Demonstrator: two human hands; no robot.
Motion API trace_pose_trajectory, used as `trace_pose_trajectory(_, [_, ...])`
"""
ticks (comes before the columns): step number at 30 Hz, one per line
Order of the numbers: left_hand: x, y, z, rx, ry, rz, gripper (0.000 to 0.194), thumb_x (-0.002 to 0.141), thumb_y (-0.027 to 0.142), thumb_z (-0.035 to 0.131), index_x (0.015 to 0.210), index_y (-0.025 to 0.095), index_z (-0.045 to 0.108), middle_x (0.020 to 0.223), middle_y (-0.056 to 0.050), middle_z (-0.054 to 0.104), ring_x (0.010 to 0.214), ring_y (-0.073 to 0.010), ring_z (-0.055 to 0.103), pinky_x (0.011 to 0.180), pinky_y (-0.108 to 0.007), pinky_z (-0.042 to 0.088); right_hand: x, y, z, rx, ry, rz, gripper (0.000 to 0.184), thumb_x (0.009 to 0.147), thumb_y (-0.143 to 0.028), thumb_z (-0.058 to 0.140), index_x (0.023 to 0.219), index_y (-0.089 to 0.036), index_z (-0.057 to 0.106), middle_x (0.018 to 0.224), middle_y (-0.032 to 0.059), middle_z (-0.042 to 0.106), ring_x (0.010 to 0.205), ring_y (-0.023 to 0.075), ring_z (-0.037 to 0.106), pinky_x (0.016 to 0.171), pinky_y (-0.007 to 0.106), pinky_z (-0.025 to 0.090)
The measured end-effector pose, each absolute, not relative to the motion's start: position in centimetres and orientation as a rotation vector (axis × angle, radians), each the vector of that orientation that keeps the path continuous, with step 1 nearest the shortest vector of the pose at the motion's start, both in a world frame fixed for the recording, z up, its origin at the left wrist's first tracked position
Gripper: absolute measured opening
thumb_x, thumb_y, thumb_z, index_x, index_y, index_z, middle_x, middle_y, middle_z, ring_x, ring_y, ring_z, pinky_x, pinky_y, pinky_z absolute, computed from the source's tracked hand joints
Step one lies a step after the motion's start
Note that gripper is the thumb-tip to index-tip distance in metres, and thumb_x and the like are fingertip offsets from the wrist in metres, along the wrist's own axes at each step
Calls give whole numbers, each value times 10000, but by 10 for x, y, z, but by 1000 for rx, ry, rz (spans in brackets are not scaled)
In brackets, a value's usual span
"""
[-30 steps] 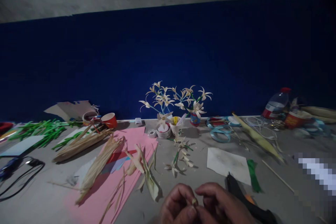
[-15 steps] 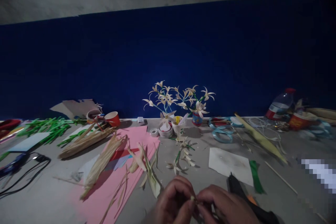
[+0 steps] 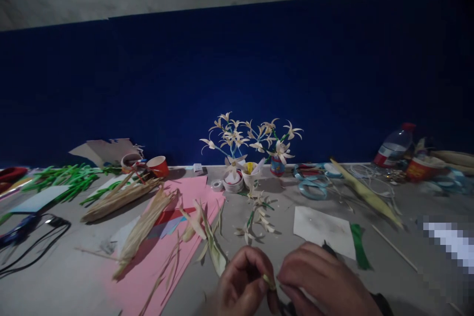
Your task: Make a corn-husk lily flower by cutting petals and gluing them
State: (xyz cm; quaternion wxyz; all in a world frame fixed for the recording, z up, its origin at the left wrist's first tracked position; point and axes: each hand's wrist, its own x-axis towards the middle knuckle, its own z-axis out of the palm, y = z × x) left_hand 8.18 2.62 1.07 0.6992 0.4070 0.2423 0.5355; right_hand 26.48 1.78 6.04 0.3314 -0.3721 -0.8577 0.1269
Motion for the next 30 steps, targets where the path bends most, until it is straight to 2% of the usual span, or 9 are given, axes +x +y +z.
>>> trace_pose_trajectory(4, [78, 27, 15, 1010, 519, 1131, 225, 804, 336, 775, 766, 157, 645, 757, 12, 564, 613, -110, 609, 602, -236, 447, 265, 20, 61, -936, -2259, 268, 184, 911, -73, 569, 897, -245, 631, 825, -5, 697, 807, 178, 609, 840, 319, 476])
trace_pose_trajectory(7, [75, 29, 22, 1013, 521, 1059, 249, 780, 336, 798, 765, 137, 648, 754, -3, 572, 641, -113, 590, 628, -239, 448, 264, 20, 61, -924, -2219, 310, 199, 890, -51, 585, 888, -246, 627, 812, -15, 697, 801, 173, 608, 873, 327, 469])
trace_pose_trajectory(15, [76, 26, 28, 1001, 609, 1032, 274, 767, 335, 817, 790, 129, 638, 700, -4, 596, 644, -103, 549, 631, -228, 418, 264, 20, 56, -978, -2187, 231, 162, 881, -102, 647, 831, -240, 578, 770, -36, 688, 764, 161, 627, 786, 301, 469])
trace_pose_trajectory(18, [75, 25, 26, 1046, 629, 1049, 245, 781, 332, 801, 783, 130, 663, 737, -23, 608, 654, -117, 567, 636, -243, 440, 266, 20, 56, -1027, -2187, 210, 169, 859, -166, 713, 817, -235, 564, 766, -36, 674, 775, 165, 631, 753, 291, 468])
trace_pose_trajectory(20, [73, 26, 26, 1119, 645, 1063, 224, 797, 339, 781, 780, 139, 681, 773, -35, 610, 667, -132, 579, 644, -257, 456, 267, 20, 57, -1051, -2201, 226, 200, 830, -151, 745, 794, -233, 566, 750, -43, 669, 762, 157, 631, 717, 269, 465])
trace_pose_trajectory(23, [70, 27, 27, 1352, 716, 1108, 162, 839, 313, 732, 785, 161, 716, 771, -50, 629, 715, -166, 598, 675, -271, 456, 267, 21, 60, -1084, -2212, 322, 204, 824, -97, 726, 773, -228, 578, 744, -49, 675, 728, 134, 637, 660, 233, 461])
trace_pose_trajectory(30, [67, 26, 28, 1701, 752, 1156, 95, 860, 230, 691, 796, 188, 747, 740, -83, 704, 709, -198, 641, 671, -277, 455, 271, 25, 76, -1020, -2198, 657, 129, 859, -144, 680, 790, -238, 624, 746, -50, 671, 719, 118, 661, 649, 189, 480])
